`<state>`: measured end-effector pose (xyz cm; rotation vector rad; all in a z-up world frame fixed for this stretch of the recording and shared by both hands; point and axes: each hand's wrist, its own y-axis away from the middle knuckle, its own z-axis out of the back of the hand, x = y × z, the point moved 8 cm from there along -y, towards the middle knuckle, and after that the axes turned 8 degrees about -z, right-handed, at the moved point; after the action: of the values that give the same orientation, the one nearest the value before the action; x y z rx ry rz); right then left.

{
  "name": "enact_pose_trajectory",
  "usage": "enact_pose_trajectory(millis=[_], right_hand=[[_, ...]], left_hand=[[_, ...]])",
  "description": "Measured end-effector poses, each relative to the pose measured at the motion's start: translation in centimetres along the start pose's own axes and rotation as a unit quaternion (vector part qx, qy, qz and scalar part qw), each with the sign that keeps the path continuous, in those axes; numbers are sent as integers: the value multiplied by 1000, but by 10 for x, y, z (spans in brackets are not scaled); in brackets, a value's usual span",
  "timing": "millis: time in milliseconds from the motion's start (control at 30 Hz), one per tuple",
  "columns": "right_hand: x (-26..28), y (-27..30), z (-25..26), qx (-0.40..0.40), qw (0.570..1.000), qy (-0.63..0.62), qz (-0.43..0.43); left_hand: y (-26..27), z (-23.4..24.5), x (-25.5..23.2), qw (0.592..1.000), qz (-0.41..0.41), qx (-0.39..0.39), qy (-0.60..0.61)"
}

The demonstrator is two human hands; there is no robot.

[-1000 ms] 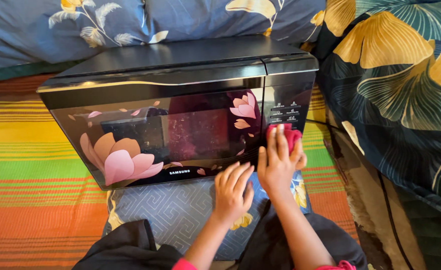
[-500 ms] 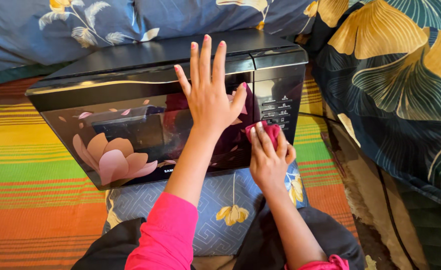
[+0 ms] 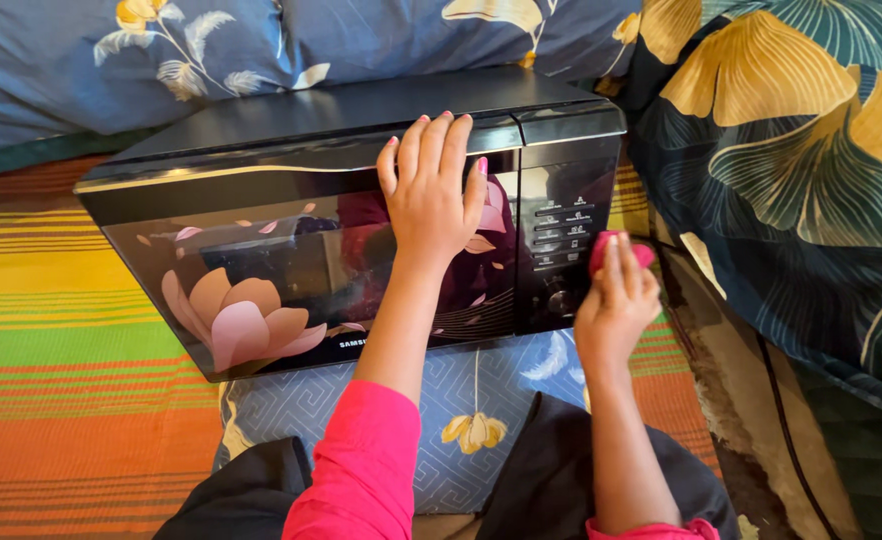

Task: The person wipes the exterior of a black Samsung microwave with a pink cloth. They clean the control panel, door, and top surface in a repetitive wiping motion.

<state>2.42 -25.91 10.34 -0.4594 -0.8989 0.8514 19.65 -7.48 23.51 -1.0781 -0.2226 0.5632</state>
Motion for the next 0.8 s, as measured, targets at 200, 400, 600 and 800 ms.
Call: enact_pose_trajectory(millis=[200, 400, 600, 800], right_hand=[[8, -10, 1, -20, 998, -47, 32], [67, 14, -8, 26, 996, 47, 70], [99, 21, -6, 104, 985, 63, 125], [91, 17, 2, 91, 982, 82, 143]], left_hand=[[0, -3, 0, 1000, -1, 1, -14], [2, -4, 1, 1000, -1, -1, -19], [1, 1, -3, 1000, -7, -7, -19], [-2, 9, -11, 1000, -2, 3, -16]])
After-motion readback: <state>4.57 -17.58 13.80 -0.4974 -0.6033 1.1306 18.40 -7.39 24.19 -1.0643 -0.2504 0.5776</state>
